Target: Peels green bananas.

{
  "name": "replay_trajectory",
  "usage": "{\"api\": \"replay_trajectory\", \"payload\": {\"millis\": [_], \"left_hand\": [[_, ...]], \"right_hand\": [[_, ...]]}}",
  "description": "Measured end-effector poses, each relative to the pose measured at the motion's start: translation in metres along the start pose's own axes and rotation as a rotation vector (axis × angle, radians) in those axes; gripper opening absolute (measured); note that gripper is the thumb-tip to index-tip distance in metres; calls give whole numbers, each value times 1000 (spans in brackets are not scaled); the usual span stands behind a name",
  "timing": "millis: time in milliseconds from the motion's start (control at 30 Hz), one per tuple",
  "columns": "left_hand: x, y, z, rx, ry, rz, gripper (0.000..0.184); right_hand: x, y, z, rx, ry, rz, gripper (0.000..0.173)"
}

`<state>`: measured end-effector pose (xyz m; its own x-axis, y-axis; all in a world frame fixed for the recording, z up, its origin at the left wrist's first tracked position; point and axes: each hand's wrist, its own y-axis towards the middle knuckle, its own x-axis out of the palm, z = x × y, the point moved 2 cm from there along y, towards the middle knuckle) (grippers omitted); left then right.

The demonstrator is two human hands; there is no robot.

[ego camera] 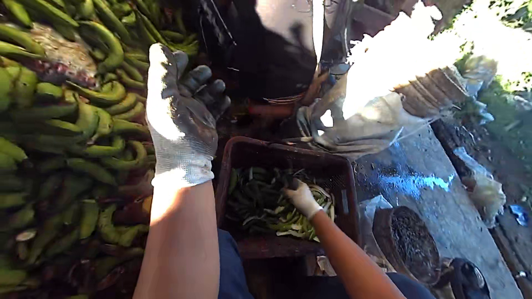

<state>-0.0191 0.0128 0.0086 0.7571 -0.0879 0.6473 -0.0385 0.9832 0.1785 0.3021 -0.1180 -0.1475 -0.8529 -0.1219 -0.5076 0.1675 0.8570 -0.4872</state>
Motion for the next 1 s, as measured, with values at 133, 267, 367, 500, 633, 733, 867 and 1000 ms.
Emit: {"api": "replay_trajectory", "payload": {"millis": [133,267,367,500,633,733,867,1000], "left_hand": [[37,-14,25,-10,-27,147,53],[50,-10,35,-29,-40,293,43],[47,-7,34,-10,-40,267,44],[48,-7,31,-29,-51,208,46],[56,-8,27,-64,17,208,43],[60,-14,20,-102,265,113,42],[87,-34,-3,-213,792,-85,34],[128,-71,-62,-338,1134,-546,36]], "right_hand": [[87,65,-5,33,-173,-146,50],[148,100,8,149,-404,-207,54],[169,97,18,116,-745,-267,60],[173,71,23,141,-1001,-312,62],[153,49,18,218,-1039,-444,63],[110,29,8,157,-736,-410,58],[11,-27,-18,25,-111,-193,61],[-77,-95,-37,-104,157,106,60]]}}
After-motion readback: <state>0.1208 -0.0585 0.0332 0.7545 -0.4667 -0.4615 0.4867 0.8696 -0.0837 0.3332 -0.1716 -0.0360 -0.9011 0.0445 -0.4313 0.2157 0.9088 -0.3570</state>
